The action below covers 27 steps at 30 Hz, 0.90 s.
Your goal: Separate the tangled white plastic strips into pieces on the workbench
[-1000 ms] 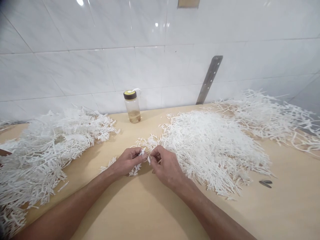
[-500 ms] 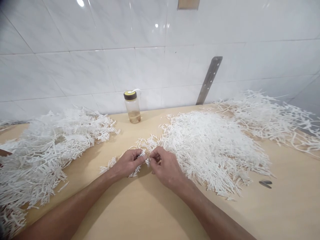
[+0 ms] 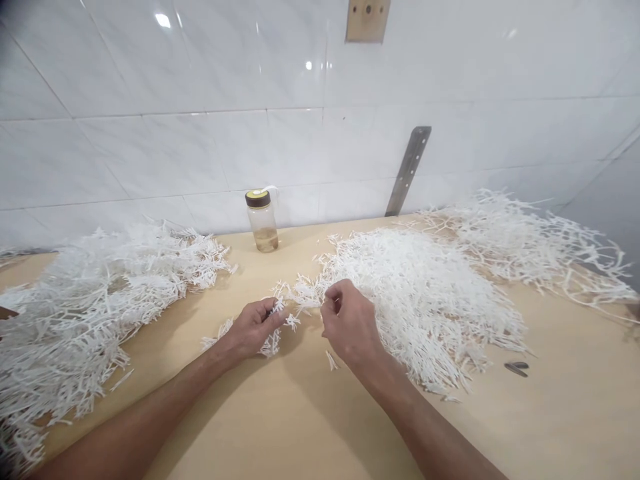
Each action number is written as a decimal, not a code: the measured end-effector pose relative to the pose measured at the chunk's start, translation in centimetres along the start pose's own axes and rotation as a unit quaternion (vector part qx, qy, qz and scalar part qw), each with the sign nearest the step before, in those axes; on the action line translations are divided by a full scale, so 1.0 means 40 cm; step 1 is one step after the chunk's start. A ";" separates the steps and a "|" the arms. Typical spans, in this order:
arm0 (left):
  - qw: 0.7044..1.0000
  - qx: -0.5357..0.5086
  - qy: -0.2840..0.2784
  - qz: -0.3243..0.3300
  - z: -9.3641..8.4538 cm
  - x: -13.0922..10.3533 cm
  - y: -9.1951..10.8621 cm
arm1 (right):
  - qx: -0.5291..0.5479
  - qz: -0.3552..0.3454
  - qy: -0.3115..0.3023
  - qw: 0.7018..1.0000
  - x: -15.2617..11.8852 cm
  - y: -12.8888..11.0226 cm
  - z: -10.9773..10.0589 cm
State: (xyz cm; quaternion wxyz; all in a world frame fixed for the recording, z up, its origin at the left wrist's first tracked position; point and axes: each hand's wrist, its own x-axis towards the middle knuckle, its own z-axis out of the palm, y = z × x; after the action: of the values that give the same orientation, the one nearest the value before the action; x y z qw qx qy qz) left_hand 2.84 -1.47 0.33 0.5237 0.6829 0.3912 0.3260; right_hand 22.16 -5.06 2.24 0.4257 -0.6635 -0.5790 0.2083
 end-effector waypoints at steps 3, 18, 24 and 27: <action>1.000 0.000 -0.012 -0.005 -0.004 0.001 -0.002 | -0.050 -0.054 0.096 0.993 0.032 0.014 -0.050; 0.986 0.152 0.056 0.036 0.023 -0.011 -0.004 | 0.019 -0.012 -0.193 0.981 -0.024 -0.027 0.008; 0.977 0.199 0.065 0.043 0.027 -0.014 0.000 | 0.046 0.000 -0.223 0.974 -0.021 0.002 0.031; 0.978 0.194 0.061 0.031 0.026 -0.014 0.006 | 0.011 -0.040 -0.195 0.980 -0.021 0.002 0.029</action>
State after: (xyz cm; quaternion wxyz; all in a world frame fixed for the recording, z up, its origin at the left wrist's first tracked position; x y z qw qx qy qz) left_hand 3.52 -2.46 0.30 0.3455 0.7623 0.4570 0.3011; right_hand 21.10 -5.47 1.34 0.3195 -0.5817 -0.6748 0.3229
